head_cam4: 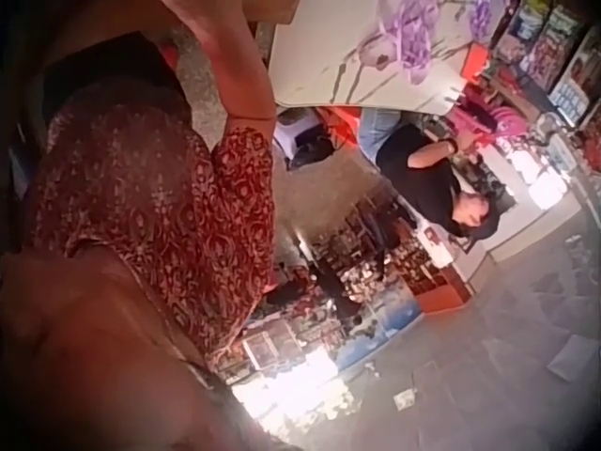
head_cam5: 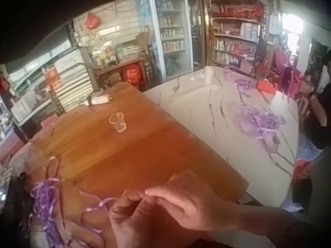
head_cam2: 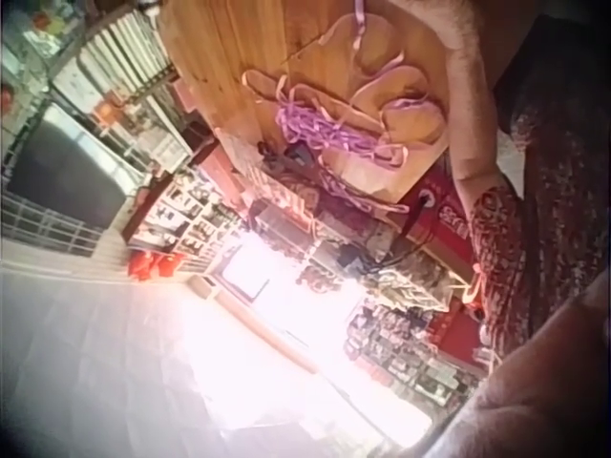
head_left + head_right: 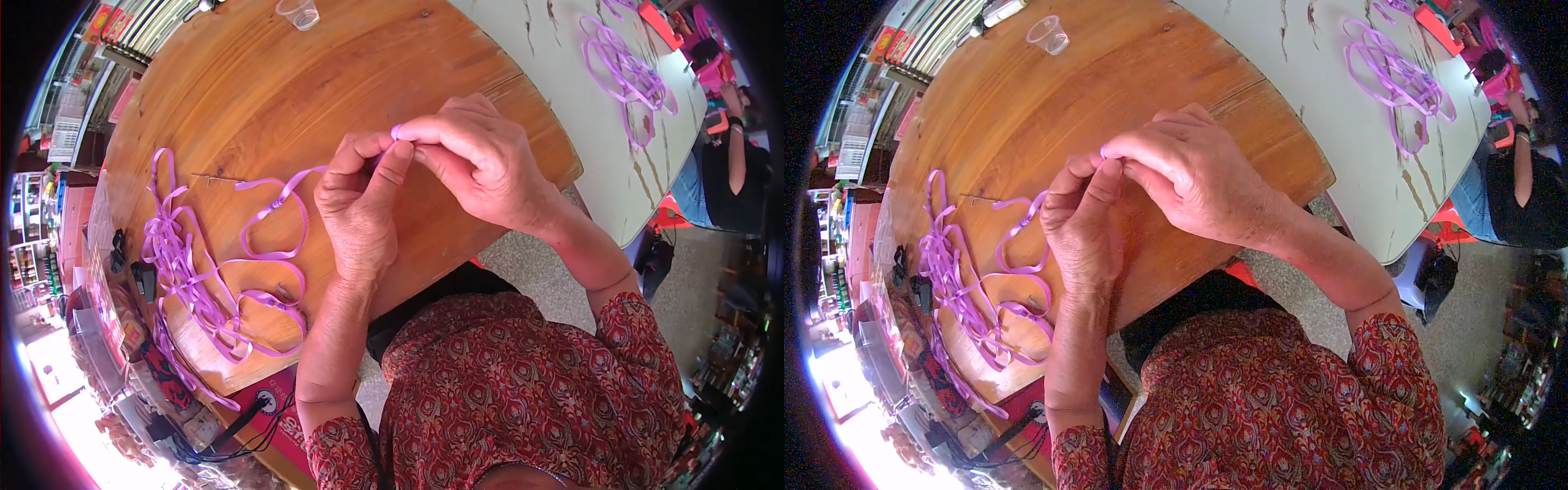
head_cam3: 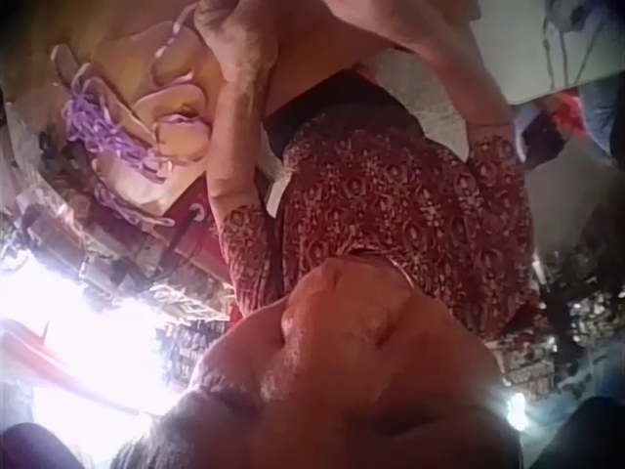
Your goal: The person rolls a purple ribbon into a small coil by hand, then unrolls it and repeats the process with another section of the ribbon.
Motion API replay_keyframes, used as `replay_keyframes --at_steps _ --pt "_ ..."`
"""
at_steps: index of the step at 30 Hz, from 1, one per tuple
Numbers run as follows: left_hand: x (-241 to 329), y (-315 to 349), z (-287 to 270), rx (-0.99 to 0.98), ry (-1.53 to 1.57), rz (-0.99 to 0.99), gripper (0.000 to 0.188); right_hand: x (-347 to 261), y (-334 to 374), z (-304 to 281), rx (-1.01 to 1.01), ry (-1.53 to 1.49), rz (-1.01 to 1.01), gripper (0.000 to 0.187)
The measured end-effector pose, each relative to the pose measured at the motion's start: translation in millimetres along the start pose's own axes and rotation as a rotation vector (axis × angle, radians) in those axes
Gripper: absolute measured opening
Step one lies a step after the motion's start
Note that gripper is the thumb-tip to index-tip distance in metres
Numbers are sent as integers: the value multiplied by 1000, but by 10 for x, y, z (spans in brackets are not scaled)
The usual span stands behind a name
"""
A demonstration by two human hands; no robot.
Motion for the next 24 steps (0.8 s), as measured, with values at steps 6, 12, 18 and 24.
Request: replay_keyframes --at_steps 6,12,18,24 --pt "54 26 60 -31 243 -71 14 184 42 -13 -20 -492 324 22" --pt "69 31 37 -59 196 -167 7 116 -5 -46 -123 -305 189 17" --pt "27 21 4 -45 41 -232 4 29 24 -59 -179 296 -257 22" --pt "22 28 -42 -54 -10 -218 5 -15 -114 -127 -321 276 -580 26"
Point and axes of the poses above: each hand's wrist, its own y-axis away from the middle knuckle, its own z-axis out of the palm, x = y × z, the point moved 4 cm from there along -y, towards the middle knuckle, and after that the axes turned 9 degrees about -y, right-handed, at the moved point
